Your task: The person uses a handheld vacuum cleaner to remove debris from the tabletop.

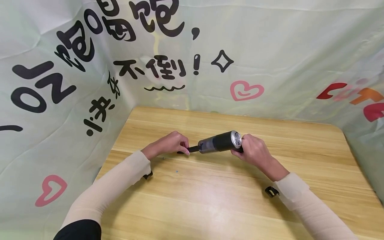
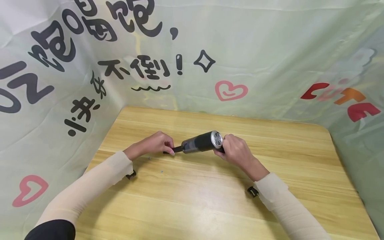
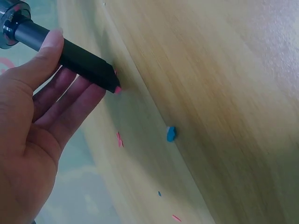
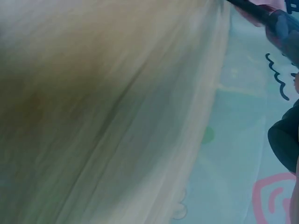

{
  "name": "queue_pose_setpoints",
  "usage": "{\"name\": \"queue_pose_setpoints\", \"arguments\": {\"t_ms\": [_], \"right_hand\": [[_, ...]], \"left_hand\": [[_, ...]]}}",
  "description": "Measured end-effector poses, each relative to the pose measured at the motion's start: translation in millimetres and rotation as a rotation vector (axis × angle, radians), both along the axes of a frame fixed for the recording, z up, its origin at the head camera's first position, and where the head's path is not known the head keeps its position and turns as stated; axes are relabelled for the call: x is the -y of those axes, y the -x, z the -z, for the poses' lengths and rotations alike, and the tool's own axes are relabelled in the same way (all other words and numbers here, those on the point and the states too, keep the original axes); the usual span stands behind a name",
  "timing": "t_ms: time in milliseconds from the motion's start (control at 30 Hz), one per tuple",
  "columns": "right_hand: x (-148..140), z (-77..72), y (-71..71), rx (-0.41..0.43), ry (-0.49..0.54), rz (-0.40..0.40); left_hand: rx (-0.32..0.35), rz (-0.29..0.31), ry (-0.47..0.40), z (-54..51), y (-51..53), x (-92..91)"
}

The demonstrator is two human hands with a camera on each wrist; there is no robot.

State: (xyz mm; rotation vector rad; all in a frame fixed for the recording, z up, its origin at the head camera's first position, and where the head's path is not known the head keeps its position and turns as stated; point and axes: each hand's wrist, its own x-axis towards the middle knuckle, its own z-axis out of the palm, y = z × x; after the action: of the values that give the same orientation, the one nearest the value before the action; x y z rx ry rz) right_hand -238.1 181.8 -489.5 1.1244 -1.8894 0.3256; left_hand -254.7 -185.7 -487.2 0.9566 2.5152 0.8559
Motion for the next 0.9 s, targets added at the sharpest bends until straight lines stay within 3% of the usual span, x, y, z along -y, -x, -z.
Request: {"name": "queue_pose_setpoints", "arguments": {"t_ms": [100, 267, 433, 667, 900], "right_hand": [[0.0, 1.3, 1.3, 0.007, 0.003, 0.016], [0.7, 1.0, 2.8, 0.098, 0.006, 0.06], [1.0, -1.8, 4.3, 0.097, 0.007, 0.036], [4.1, -10.9, 7.6, 0.187, 0.044, 0.061], [10.1, -23.1, 13.5, 0.25, 0.044, 0.108]], "left_hand": [[0.008, -0.004, 0.0, 0.1, 0.6, -0.1], [0.016, -0.011, 0.005, -0.7, 2.4, 0.3], [0.008, 0.01, 0.022, -3.0, 3.1, -0.9], [-0.037, 0.029, 0.054, -7.5, 4.1, -0.8], [-0.132, 0.029, 0.08, -16.7, 15.1, 3.1]]}}
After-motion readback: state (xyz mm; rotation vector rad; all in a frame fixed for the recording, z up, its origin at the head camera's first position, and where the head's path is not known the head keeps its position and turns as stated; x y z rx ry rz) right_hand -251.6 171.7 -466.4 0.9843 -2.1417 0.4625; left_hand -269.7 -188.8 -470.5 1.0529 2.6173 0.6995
